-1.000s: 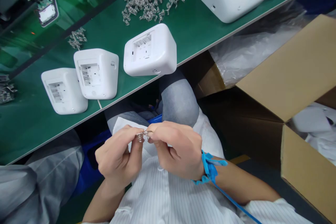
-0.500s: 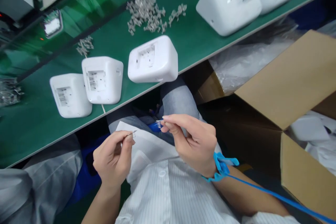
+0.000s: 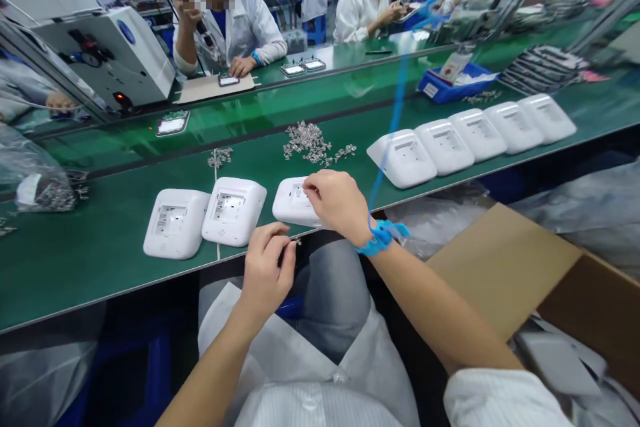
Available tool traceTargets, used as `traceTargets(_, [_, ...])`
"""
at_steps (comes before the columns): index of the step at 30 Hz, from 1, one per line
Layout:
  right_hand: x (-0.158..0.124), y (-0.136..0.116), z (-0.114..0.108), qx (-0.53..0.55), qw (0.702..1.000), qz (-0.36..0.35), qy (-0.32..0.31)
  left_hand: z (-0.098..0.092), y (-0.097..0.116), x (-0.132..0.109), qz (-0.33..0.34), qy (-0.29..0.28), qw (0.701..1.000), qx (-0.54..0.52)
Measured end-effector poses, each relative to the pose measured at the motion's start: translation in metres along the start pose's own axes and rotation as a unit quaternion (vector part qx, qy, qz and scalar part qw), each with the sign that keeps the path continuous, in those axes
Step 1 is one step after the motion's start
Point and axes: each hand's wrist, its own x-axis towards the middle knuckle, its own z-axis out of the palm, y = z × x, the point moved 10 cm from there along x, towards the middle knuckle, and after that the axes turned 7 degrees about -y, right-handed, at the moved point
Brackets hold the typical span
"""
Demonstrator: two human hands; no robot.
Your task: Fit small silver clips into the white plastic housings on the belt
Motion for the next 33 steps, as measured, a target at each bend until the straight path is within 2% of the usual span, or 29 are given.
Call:
traceTargets(2, [0.019, 0.008, 0.020, -0.069, 0.996, 0.016, -0.062, 0.017, 0.000, 0.009, 0.009, -0.026, 0.998, 0.050])
traceTargets(4, [0.029, 0.013, 0.031, -0.120, 0.988, 0.022, -0.089, 0.034, -0.003, 0.019, 0.009, -0.069, 0.994, 0.089])
traceTargets(7, [0.032, 0.015, 0.038, -0.163, 0.980, 0.022, -0.113, 0.053, -0.007, 0.032, -0.002, -0.129, 0.986, 0.107])
traceTargets(10, [0.031, 0.019, 0.039, -0.172, 0.977, 0.019, -0.122, 0.062, -0.010, 0.036, -0.024, -0.163, 0.981, 0.102])
traceTargets(15, [0.032, 0.018, 0.035, -0.135, 0.984, -0.029, -0.110, 0.066, -0.004, 0.035, -0.023, -0.179, 0.979, 0.100])
traceTargets(22, [0.028, 0.015, 0.029, -0.104, 0.988, -0.074, -0.086, 0.066, -0.005, 0.033, -0.032, -0.163, 0.983, 0.081])
traceTargets(28, [0.029, 0.016, 0.036, -0.132, 0.985, -0.054, -0.093, 0.066, -0.005, 0.033, -0.033, -0.162, 0.984, 0.072])
traceTargets(33, [0.034, 0.013, 0.045, -0.201, 0.969, -0.041, -0.139, 0.067, -0.004, 0.033, -0.044, -0.165, 0.983, 0.069])
